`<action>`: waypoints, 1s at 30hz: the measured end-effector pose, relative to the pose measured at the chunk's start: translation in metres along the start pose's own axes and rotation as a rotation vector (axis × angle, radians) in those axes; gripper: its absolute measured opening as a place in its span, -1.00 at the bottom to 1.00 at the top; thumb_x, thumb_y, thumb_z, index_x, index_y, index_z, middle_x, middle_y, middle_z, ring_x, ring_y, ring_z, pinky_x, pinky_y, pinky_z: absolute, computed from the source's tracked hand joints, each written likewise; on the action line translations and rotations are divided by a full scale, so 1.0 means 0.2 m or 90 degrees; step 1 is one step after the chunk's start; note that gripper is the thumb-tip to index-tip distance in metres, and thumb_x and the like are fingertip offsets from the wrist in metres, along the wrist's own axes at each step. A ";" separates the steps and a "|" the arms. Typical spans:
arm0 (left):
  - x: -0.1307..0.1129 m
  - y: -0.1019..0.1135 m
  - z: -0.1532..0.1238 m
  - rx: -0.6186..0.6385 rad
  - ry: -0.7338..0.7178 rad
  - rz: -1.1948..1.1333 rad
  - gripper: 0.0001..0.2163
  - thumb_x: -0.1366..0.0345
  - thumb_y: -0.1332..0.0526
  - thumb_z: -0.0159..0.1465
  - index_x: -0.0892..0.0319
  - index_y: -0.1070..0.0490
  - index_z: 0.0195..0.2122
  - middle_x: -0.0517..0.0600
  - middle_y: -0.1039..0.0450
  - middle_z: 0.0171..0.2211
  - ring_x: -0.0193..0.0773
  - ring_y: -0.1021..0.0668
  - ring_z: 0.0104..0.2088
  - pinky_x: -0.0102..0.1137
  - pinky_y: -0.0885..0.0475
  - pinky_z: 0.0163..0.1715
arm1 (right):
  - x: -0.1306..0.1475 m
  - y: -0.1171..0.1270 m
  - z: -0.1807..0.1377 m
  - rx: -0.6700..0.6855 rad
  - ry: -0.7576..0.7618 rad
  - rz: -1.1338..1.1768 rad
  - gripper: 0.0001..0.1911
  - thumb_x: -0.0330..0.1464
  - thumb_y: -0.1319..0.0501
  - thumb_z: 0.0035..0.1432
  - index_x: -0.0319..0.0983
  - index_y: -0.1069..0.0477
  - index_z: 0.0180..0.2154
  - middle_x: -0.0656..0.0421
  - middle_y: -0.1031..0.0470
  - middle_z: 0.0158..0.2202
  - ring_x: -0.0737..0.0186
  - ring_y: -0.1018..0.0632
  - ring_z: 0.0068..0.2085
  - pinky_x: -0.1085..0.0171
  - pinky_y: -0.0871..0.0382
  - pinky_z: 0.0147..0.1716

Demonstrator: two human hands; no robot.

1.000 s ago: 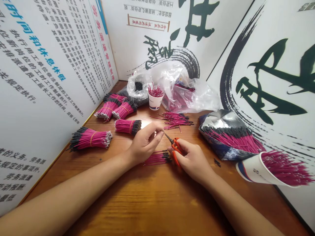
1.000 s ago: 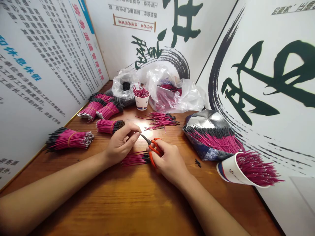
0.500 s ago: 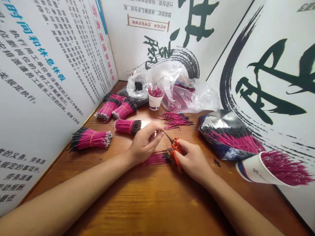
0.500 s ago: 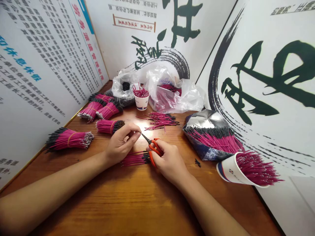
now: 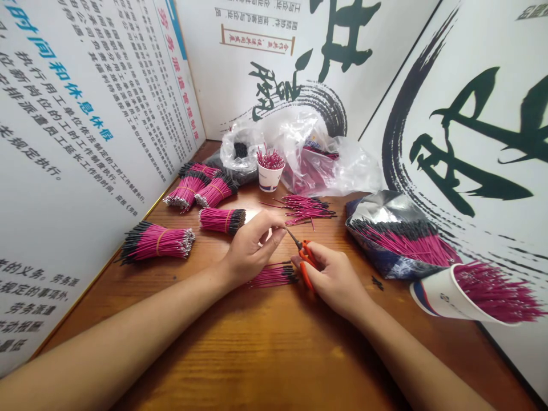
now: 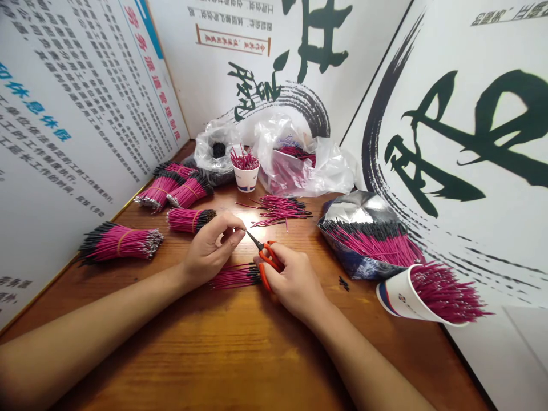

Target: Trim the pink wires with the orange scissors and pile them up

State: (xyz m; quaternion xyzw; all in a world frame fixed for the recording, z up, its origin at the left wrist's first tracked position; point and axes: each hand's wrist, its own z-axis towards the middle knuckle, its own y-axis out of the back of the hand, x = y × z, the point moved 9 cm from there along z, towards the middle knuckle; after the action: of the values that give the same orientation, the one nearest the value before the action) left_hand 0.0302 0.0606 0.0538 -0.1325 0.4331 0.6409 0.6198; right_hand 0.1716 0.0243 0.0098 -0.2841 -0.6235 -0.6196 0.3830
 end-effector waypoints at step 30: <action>0.02 0.00 0.00 -0.002 0.008 -0.021 -0.94 0.36 -0.12 0.37 0.18 -0.35 -0.26 -0.09 -0.32 -0.39 -0.38 -0.33 -0.42 -0.46 -0.26 -0.39 | -0.02 -0.02 -0.01 0.031 -0.030 0.030 -0.66 -0.21 -0.17 0.23 -0.21 -0.19 -0.53 0.31 -0.17 -0.59 0.37 -0.21 -0.52 0.36 -0.04 -0.53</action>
State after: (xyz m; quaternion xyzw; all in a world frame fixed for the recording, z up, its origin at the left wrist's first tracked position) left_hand 0.0304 0.0632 0.0511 -0.1447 0.4338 0.6305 0.6271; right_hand 0.1695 0.0229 0.0045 -0.3037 -0.6404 -0.5881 0.3896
